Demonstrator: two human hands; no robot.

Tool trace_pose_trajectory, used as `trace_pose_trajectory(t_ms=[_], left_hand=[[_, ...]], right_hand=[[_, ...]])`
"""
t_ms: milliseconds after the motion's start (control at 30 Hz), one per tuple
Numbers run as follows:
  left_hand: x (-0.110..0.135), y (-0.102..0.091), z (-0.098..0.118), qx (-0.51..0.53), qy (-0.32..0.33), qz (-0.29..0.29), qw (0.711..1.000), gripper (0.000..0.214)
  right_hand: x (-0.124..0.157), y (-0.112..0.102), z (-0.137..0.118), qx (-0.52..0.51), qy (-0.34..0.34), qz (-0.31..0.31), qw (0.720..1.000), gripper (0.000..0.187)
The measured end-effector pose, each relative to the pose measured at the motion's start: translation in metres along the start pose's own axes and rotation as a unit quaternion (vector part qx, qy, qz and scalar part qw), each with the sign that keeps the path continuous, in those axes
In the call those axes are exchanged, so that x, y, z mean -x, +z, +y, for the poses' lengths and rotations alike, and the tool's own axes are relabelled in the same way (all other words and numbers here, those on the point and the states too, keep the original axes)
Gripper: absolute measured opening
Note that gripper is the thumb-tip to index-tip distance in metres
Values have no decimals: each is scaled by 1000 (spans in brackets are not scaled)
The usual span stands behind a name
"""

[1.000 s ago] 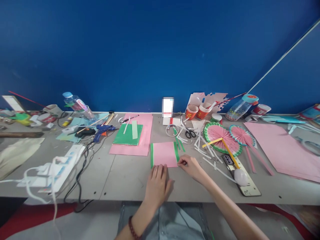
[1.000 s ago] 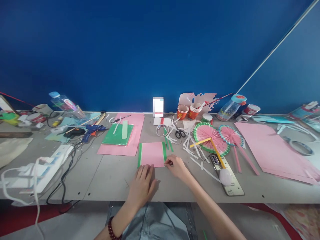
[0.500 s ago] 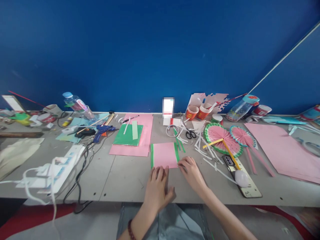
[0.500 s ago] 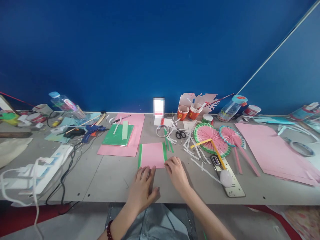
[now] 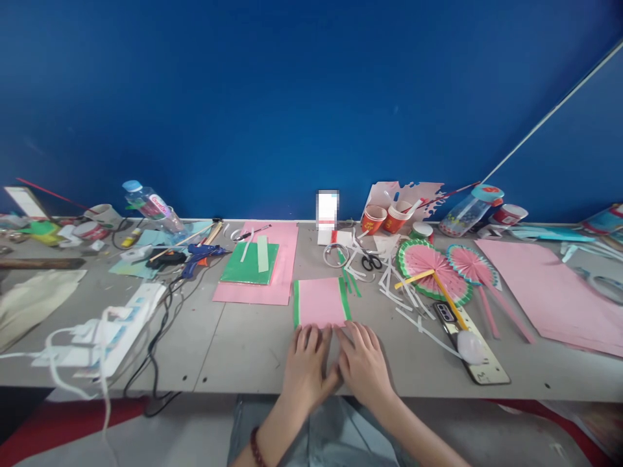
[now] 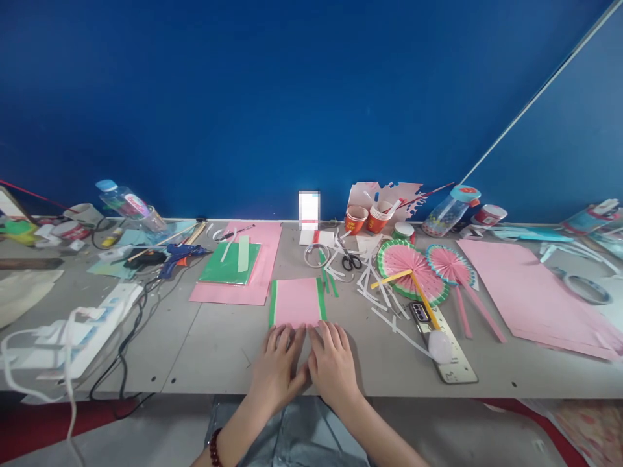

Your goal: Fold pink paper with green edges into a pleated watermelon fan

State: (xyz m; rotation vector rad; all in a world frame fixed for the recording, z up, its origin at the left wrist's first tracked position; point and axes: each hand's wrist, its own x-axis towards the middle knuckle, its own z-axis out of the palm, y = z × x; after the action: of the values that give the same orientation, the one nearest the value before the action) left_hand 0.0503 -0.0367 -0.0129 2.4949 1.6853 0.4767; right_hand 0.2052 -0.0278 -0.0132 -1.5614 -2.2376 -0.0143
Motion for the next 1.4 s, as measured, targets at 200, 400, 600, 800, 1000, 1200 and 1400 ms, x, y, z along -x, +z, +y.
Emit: trace_pose_trajectory(t_ms=[200,400,600,800,1000,1200,1400], left_hand=[[1,0,-1,5,-2,9,1000,58],[1,-1,0,-1,-3,0,1000,58],[0,-2,2,1,-13,-6,1000,58],[-1,-2,1,10,-22,-15,1000,58],[-2,-6,1,41,-42,-24,998,55],[-7,-11,-15,133,-44,6,990,42],[-20,-18,-41,20,56,-6,998,32]], right_hand=[[7,8,-1,-15,3,9,1000,39],[10,10,-5,-6,13,14,1000,38],[12,3,-6,11,12,15,1000,40],[13,1,-2,2,14,12,1000,43],[14,3,-6,16,3,25,1000,41],[11,0,-1,0,3,15,1000,37],[-1,-11,14,-83,1,-4,997,25]])
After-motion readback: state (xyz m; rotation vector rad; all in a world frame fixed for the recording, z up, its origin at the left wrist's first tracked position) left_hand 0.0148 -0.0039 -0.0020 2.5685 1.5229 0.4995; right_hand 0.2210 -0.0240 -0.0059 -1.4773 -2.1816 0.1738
